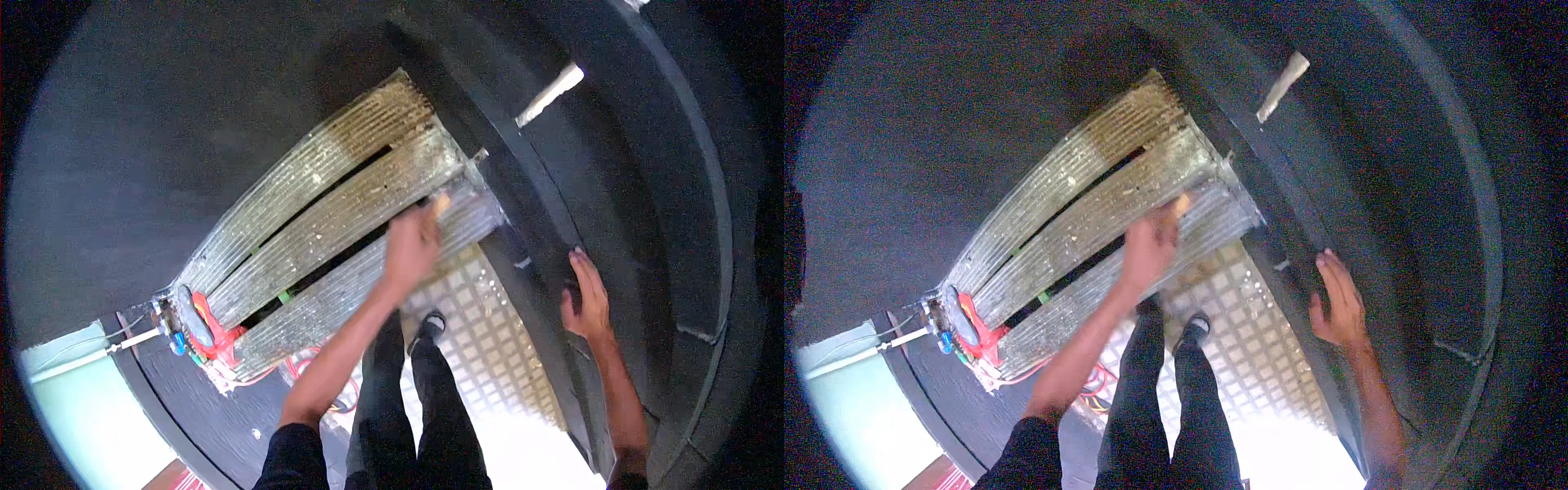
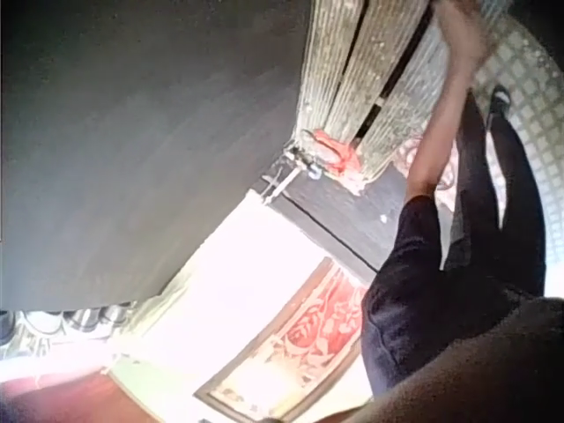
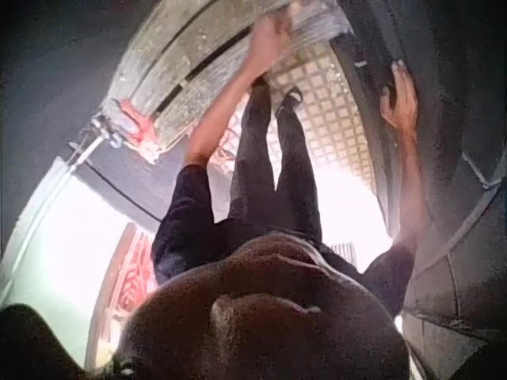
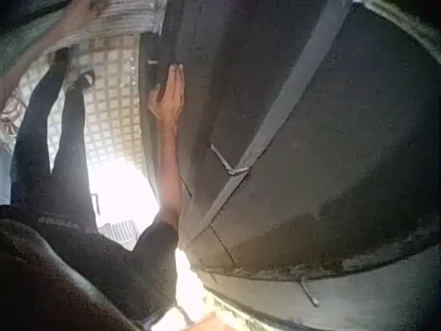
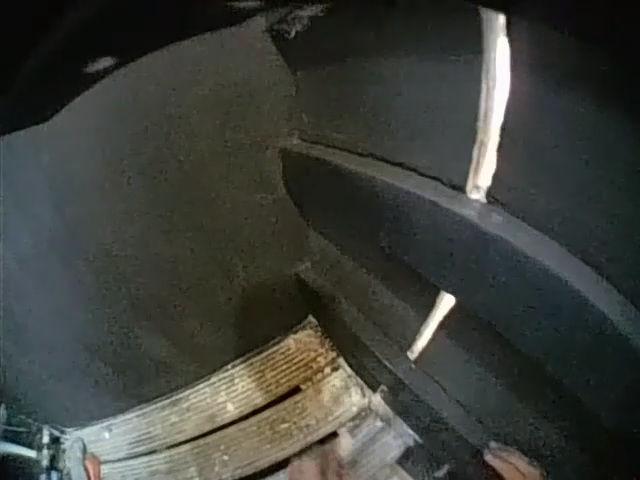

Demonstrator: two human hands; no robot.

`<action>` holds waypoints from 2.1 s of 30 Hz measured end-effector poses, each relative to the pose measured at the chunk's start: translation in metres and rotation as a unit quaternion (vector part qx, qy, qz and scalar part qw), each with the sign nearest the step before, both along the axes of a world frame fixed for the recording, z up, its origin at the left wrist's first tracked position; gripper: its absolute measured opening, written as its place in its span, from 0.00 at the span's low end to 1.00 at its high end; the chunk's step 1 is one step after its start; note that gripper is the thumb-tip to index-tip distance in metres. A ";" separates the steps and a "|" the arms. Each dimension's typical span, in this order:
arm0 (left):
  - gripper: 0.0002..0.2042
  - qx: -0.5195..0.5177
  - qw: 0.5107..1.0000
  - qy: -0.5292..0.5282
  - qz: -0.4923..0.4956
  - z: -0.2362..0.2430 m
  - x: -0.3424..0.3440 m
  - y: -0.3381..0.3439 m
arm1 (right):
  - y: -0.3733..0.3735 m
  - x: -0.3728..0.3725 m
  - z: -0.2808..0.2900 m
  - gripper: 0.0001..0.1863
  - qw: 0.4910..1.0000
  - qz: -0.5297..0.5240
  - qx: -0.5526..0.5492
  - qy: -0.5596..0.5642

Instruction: Painting the underside of a wooden structure or ceiling black using a paintbrush.

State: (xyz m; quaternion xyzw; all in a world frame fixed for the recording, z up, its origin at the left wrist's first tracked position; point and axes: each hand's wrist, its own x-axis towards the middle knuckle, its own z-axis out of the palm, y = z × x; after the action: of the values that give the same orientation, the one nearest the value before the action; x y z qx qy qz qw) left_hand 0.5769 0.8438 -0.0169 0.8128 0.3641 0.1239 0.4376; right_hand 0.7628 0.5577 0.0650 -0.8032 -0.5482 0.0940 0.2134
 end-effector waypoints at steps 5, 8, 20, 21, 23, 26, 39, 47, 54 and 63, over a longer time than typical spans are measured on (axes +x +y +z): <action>0.11 0.046 0.980 -0.119 0.152 0.027 0.073 0.149 | 0.004 -0.002 -0.007 0.34 1.000 0.008 -0.008 -0.003; 0.12 0.116 0.976 -0.145 0.118 0.017 0.105 0.137 | 0.002 -0.001 -0.012 0.35 1.000 0.019 -0.001 -0.008; 0.22 0.043 0.993 -0.098 0.059 0.020 0.089 0.162 | -0.003 0.003 -0.017 0.38 0.998 0.028 -0.039 -0.049; 0.23 -0.035 0.995 -0.069 0.061 0.018 0.096 0.164 | -0.001 0.002 -0.018 0.36 0.998 0.016 -0.043 -0.046; 0.25 -0.075 0.991 -0.114 0.008 0.005 0.083 0.124 | -0.004 0.000 -0.020 0.34 0.998 -0.001 -0.053 -0.044; 0.27 -0.084 0.978 -0.178 -0.072 0.000 0.052 0.080 | -0.018 0.005 -0.013 0.33 0.996 0.005 -0.069 -0.056; 0.20 -0.030 0.981 -0.180 -0.071 0.002 0.051 0.087 | -0.019 0.006 -0.020 0.34 0.996 0.011 -0.058 -0.060; 0.14 -0.023 0.989 -0.095 0.115 0.031 0.104 0.172 | -0.002 0.002 -0.019 0.35 0.997 0.014 -0.053 -0.057; 0.22 0.082 0.991 -0.107 -0.024 0.015 0.056 0.167 | -0.016 0.006 -0.010 0.35 0.996 0.001 -0.083 -0.042; 0.19 0.163 0.956 -0.202 -0.136 0.031 0.074 0.150 | -0.014 0.006 -0.017 0.34 0.998 0.013 -0.054 -0.044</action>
State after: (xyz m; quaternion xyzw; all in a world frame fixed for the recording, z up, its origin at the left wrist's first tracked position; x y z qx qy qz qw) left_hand 0.6505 0.9939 0.0146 0.8729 0.1293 0.2820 0.3765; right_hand 0.7685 0.5433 0.0483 -0.8099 -0.5613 0.0906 0.1446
